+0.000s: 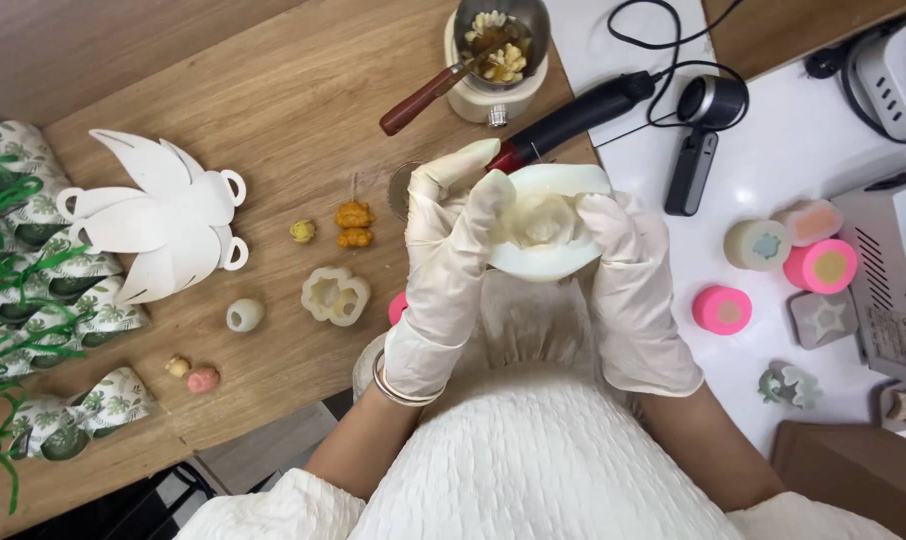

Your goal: The person demolds shaped wax candles from silicone molds by flexing and peeling the molds, sets the finished candles on the table, and places one candle onto a wooden shelf. They then press a wax piece into a pink silicone mold and continue flexing the mold to release the candle.

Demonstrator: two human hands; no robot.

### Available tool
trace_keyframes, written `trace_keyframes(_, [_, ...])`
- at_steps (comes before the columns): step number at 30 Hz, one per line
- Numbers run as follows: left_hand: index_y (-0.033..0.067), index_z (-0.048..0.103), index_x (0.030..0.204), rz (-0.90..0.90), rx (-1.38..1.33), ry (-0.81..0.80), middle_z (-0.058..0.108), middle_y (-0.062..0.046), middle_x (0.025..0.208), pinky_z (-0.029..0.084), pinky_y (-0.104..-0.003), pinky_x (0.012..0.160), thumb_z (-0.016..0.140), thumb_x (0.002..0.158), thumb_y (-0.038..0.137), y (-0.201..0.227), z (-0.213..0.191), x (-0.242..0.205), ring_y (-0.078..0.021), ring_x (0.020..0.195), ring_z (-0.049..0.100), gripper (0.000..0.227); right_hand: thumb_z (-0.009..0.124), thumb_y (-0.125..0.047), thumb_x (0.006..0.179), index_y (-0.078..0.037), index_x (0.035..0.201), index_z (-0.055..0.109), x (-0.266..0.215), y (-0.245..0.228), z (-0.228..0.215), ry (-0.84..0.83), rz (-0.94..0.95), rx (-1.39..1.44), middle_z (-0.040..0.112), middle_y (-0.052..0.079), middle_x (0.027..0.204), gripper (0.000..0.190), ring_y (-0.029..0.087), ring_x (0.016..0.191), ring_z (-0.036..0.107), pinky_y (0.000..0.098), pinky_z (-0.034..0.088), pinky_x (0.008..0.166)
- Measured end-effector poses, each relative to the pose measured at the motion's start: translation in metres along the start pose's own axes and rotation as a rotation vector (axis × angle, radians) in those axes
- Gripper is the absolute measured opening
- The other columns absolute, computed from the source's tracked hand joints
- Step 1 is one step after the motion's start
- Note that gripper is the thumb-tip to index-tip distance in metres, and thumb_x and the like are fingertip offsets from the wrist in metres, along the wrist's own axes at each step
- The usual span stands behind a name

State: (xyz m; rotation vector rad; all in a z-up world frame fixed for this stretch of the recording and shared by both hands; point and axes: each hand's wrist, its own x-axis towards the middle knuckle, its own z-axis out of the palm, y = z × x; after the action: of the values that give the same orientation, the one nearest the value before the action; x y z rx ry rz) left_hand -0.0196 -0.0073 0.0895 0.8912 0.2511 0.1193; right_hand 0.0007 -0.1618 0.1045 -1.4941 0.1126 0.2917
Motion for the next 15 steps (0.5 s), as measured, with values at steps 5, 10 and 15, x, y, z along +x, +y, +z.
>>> trace_keyframes(5, [0.0012,0.055,0.14,0.021,0.073,-0.099,0.068,-0.007,0.121,0.054,-0.026,0.099,0.069,0.109,0.028,-0.018,0.0,-0.011,-0.0098,0.105,0.064,0.043,0.061,-0.027,0.101,0.005,0.121,0.064,-0.018,0.002,-0.01,0.101,0.062,0.213,0.07,0.005,0.101,0.037,0.011,0.088,0.066,0.0245,0.054,0.076])
trace_keyframes(10, [-0.0013,0.054,0.13,-0.107,0.246,-0.192,0.067,-0.01,0.122,0.056,-0.027,0.097,0.075,0.1,0.015,-0.061,-0.002,0.0,-0.0124,0.107,0.065,0.04,0.067,-0.023,0.096,0.003,0.128,0.06,-0.019,0.051,-0.041,0.183,0.012,-0.023,0.069,0.007,0.11,0.042,0.011,0.093,0.065,0.0261,0.055,0.078])
trace_keyframes(15, [-0.0001,0.047,0.128,-0.408,0.418,-0.294,0.066,-0.012,0.113,0.058,-0.028,0.084,0.078,0.088,0.01,-0.105,0.002,-0.004,-0.0143,0.098,0.067,0.052,0.065,-0.026,0.092,-0.003,0.133,0.058,-0.042,0.06,-0.081,0.253,0.364,-0.047,0.071,0.007,0.111,0.048,0.011,0.092,0.067,0.0301,0.056,0.072])
